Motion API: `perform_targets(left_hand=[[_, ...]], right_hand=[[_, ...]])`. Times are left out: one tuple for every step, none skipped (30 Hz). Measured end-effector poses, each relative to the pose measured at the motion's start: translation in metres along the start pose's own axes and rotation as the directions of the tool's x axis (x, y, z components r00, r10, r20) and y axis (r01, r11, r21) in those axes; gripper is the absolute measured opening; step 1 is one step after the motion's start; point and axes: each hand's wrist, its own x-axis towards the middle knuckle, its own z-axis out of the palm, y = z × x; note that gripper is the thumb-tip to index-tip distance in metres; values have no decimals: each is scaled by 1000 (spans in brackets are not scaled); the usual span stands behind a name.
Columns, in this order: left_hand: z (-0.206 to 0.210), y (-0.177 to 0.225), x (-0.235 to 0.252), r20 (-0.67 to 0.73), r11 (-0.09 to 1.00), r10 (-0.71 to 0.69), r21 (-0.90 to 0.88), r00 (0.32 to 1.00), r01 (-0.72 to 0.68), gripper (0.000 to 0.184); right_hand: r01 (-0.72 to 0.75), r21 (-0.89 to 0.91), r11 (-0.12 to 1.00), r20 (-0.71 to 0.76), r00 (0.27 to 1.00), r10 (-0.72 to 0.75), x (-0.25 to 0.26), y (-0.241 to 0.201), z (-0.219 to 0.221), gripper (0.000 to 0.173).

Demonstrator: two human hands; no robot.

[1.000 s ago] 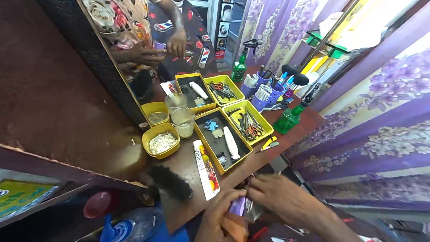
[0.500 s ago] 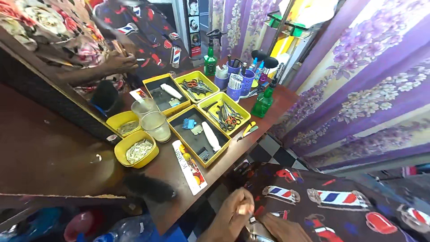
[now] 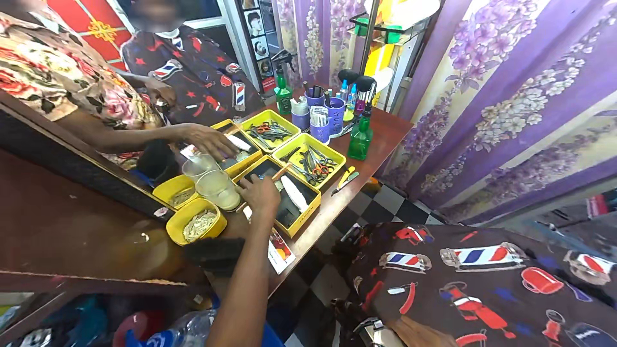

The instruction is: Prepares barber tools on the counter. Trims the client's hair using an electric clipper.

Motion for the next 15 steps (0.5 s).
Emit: perform_targets(left_hand=[[0, 0, -4, -34, 999, 53, 3, 998, -53, 23], [-2, 1, -10, -59, 994, 109, 3, 992, -109, 23], [-5, 2, -19, -56, 988, 152, 10, 987, -152, 22], [-10, 6, -28, -7, 985, 168, 33, 986, -168, 22], [-13, 10, -37, 68, 983, 170, 58, 983, -174, 20], [-13, 12, -44, 147, 980, 163, 92, 976, -178, 20], [-12, 14, -48, 222, 974, 154, 132, 963, -186, 21], [-9, 15, -51, 294, 963, 135, 186, 946, -196, 22], [-8, 17, -52, 342, 943, 121, 253, 932, -215, 20], [-7, 18, -53, 367, 926, 115, 298, 923, -234, 20], [-7, 20, -53, 386, 914, 112, 321, 916, -248, 19], [-8, 20, -53, 403, 905, 107, 338, 909, -257, 19], [-8, 20, -52, 406, 900, 106, 349, 908, -262, 19], [-7, 20, -52, 398, 898, 107, 355, 911, -260, 18], [-5, 20, -51, 387, 899, 108, 355, 916, -256, 17]], right_hand=[[-10, 3, 1000, 0, 1000, 10, -3, 2, 1, 44], [-21, 6, 1000, -4, 1000, 21, -7, 4, 3, 44], [-29, 11, 1000, -10, 1000, 30, -11, 6, 5, 44], [-39, 11, 999, -12, 999, 39, -14, 8, 6, 44], [-48, 12, 999, -12, 999, 48, -17, 9, 7, 45], [-57, 8, 998, -11, 998, 57, -19, 10, 7, 45], [-63, 8, 998, -6, 998, 63, -20, 11, 8, 45], [-66, 7, 998, -2, 998, 66, -21, 11, 8, 45], [-64, 4, 998, 0, 998, 64, -22, 11, 9, 45], [-61, 4, 998, -2, 998, 61, -22, 11, 9, 45], [-58, 6, 998, -8, 998, 58, -22, 11, 9, 44], [-57, 7, 998, -18, 998, 57, -23, 11, 9, 44], [-63, 9, 998, -24, 998, 63, -23, 10, 9, 44], [-70, 11, 997, -32, 997, 70, -23, 9, 9, 44], [-77, 14, 997, -39, 996, 78, -24, 8, 9, 44]])
